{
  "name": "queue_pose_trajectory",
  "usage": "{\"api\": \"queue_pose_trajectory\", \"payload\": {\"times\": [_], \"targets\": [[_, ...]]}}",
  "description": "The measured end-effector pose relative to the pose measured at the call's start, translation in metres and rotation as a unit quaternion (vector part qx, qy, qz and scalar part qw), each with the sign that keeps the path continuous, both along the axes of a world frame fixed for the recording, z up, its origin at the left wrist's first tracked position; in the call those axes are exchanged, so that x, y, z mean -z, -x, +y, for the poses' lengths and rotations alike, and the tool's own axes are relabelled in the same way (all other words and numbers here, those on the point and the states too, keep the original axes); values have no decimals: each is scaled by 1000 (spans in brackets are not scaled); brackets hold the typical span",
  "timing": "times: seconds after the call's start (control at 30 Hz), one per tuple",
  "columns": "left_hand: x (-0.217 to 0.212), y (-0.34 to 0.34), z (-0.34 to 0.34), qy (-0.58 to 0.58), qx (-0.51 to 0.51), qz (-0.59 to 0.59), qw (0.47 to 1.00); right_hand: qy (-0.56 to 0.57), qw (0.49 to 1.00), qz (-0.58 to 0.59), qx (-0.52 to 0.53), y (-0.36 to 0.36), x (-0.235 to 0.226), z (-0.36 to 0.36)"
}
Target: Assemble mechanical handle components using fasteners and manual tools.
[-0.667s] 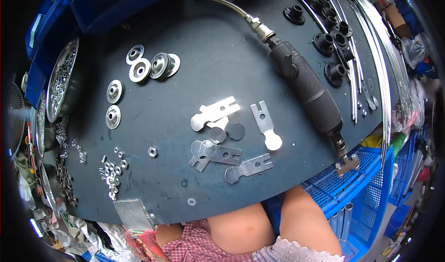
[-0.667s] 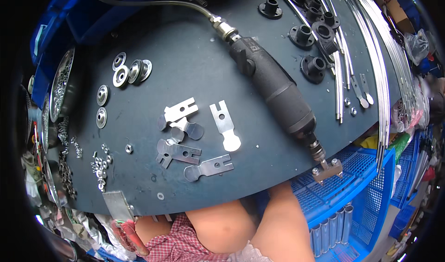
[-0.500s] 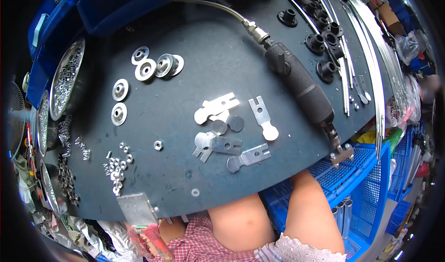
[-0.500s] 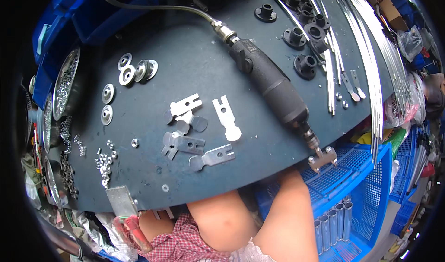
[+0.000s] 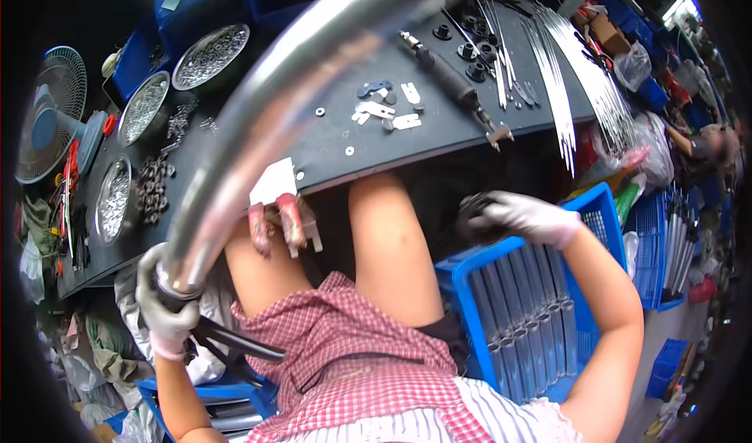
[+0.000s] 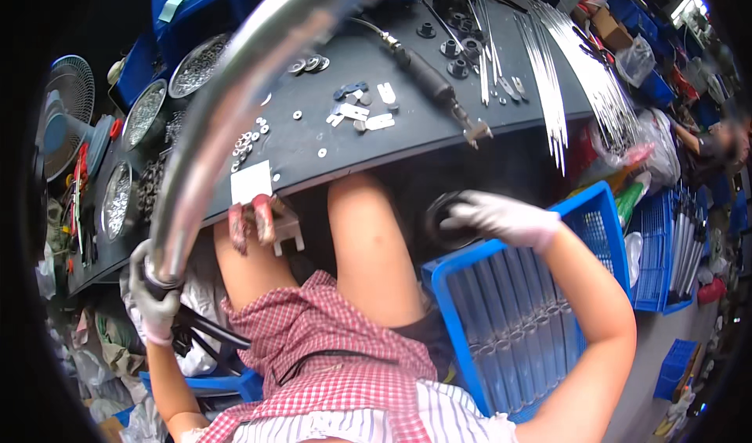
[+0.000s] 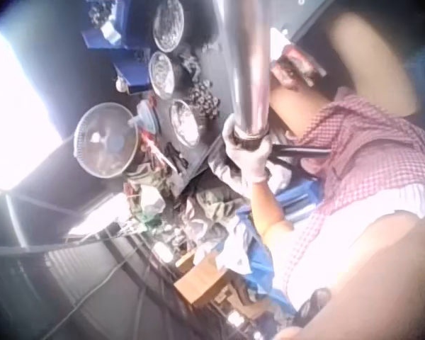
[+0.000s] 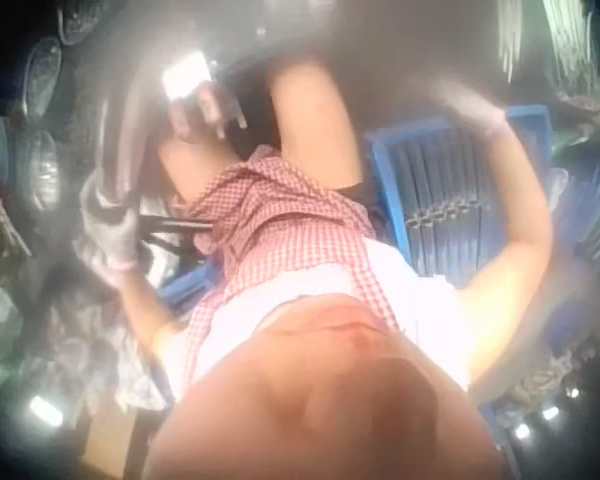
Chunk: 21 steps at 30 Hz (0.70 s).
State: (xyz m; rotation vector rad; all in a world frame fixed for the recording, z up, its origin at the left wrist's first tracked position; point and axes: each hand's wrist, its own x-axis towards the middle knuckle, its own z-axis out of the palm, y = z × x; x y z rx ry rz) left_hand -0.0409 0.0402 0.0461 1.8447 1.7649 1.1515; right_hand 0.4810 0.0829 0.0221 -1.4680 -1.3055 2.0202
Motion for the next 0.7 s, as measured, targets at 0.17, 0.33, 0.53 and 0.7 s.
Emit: {"api": "queue_pose_trajectory", "payload": {"times": [0.17,0.33,0.53,0.7], "targets": [[13,-16,-13,79,161,-62,982,-328,877,-127,328,-35,-54,-29],[21,-9,-17,20,226,45,973,-309,898,51,309,35,-55,-36],[19,6,-11,-34,220,107,969,-300,884,237,270,18,-38,-56],[6,22,2,44,247,76,965,-383,904,115,153,17,-62,-51]]}}
